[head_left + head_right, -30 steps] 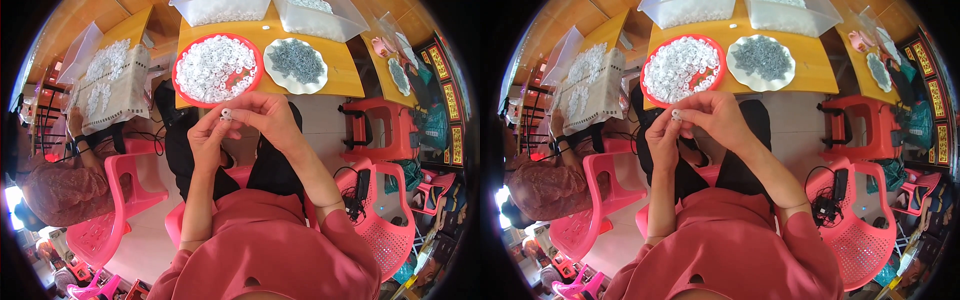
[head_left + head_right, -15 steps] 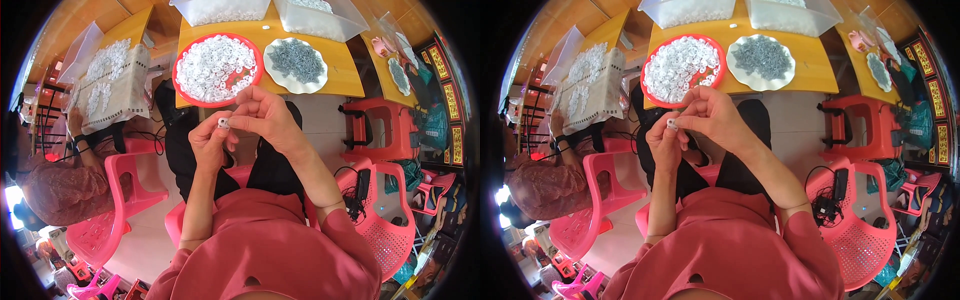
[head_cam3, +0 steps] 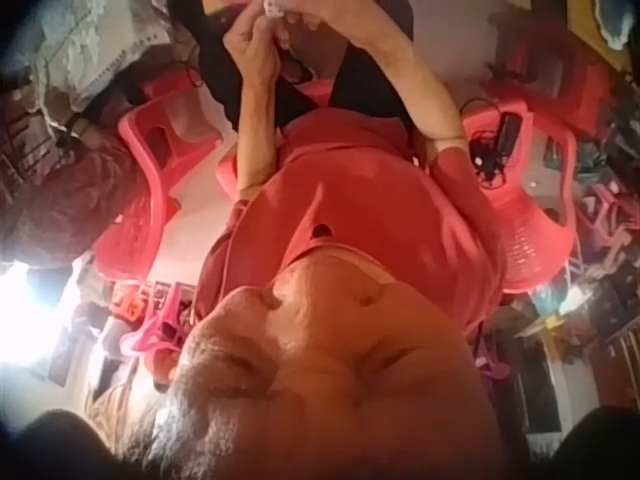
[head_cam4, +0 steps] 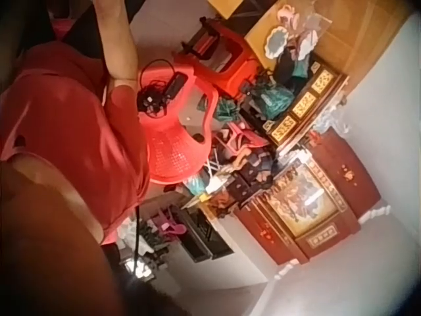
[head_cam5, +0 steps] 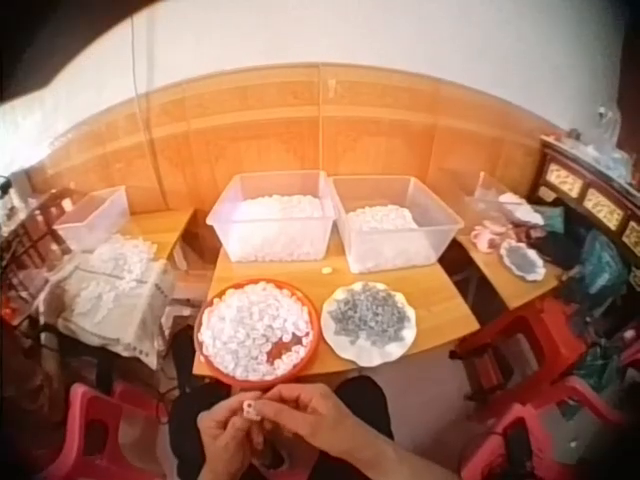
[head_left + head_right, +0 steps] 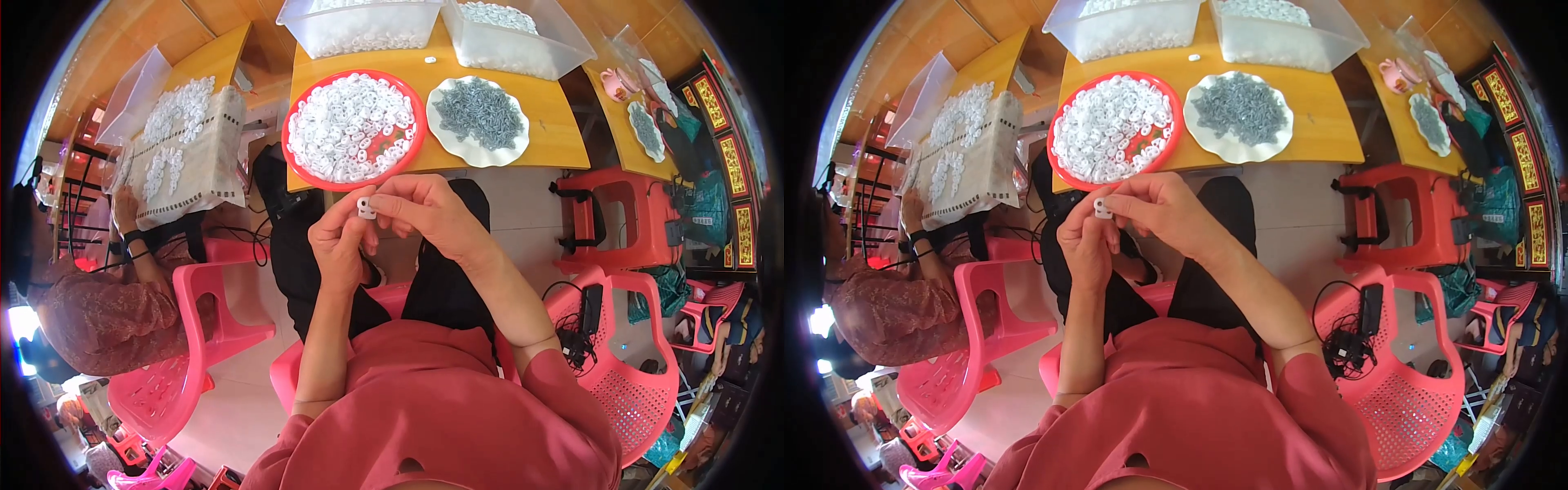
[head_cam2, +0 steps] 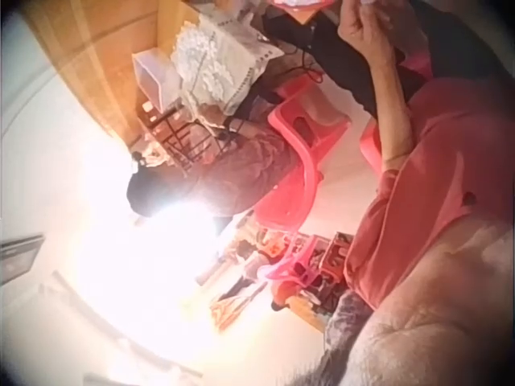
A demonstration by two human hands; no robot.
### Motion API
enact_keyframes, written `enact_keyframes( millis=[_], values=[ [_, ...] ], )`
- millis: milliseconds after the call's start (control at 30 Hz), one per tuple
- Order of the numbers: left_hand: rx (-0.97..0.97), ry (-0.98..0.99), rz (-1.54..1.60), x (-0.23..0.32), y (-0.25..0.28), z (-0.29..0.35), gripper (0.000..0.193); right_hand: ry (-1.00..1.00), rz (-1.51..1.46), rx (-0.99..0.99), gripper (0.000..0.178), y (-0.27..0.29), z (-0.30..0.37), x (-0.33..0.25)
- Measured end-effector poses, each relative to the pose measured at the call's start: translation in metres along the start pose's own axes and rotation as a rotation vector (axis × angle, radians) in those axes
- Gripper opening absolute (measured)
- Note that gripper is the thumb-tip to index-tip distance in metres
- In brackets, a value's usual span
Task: Manually assembling small white and grey plastic components in a manufacturing environment.
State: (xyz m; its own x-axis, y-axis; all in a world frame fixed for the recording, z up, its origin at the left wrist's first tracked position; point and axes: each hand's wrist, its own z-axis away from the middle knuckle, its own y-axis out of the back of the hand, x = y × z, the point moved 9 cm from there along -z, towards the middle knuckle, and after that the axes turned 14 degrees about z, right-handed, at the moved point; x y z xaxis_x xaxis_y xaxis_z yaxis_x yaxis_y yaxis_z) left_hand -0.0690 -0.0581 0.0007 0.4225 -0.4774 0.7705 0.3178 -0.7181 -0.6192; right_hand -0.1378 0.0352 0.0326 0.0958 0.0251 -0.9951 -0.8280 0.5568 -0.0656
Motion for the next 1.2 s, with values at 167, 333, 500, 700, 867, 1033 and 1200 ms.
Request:
enact_keyframes(
  millis=[167, 333, 500, 700, 867, 1033, 1200],
  values=[
    [-0.062, 0.061, 0.053, -0.003, -0.006, -0.002, 0.028, -0.060, -0.068, -0.009, 0.016, -0.002, -0.001, 0.010],
    [0.018, 0.051, 0.076, -0.004, 0.003, -0.003, 0.031, 0.200, 0.318, 0.093, 0.017, -0.008, 0.007, -0.021],
    [0.043, -0.002, 0.079, -0.002, 0.010, -0.002, 0.032, 0.478, 0.834, 0.231, 0.012, -0.017, 0.010, -0.036],
    [0.047, -0.144, 0.060, 0.008, 0.011, 0.001, 0.039, 0.618, 1.028, 0.339, 0.021, -0.025, 0.015, -0.037],
    [-0.011, -0.156, 0.093, 0.005, 0.006, 0.004, 0.039, 0.685, 1.075, 0.435, 0.018, -0.025, 0.020, -0.041],
    [0.062, -0.173, -0.038, 0.005, -0.001, 0.012, 0.042, 0.692, 1.040, 0.446, 0.018, -0.024, 0.023, -0.041],
    [0.148, -0.168, -0.079, 0.004, -0.004, 0.015, 0.035, 0.687, 0.973, 0.456, 0.018, -0.023, 0.022, -0.037]
  ],
)
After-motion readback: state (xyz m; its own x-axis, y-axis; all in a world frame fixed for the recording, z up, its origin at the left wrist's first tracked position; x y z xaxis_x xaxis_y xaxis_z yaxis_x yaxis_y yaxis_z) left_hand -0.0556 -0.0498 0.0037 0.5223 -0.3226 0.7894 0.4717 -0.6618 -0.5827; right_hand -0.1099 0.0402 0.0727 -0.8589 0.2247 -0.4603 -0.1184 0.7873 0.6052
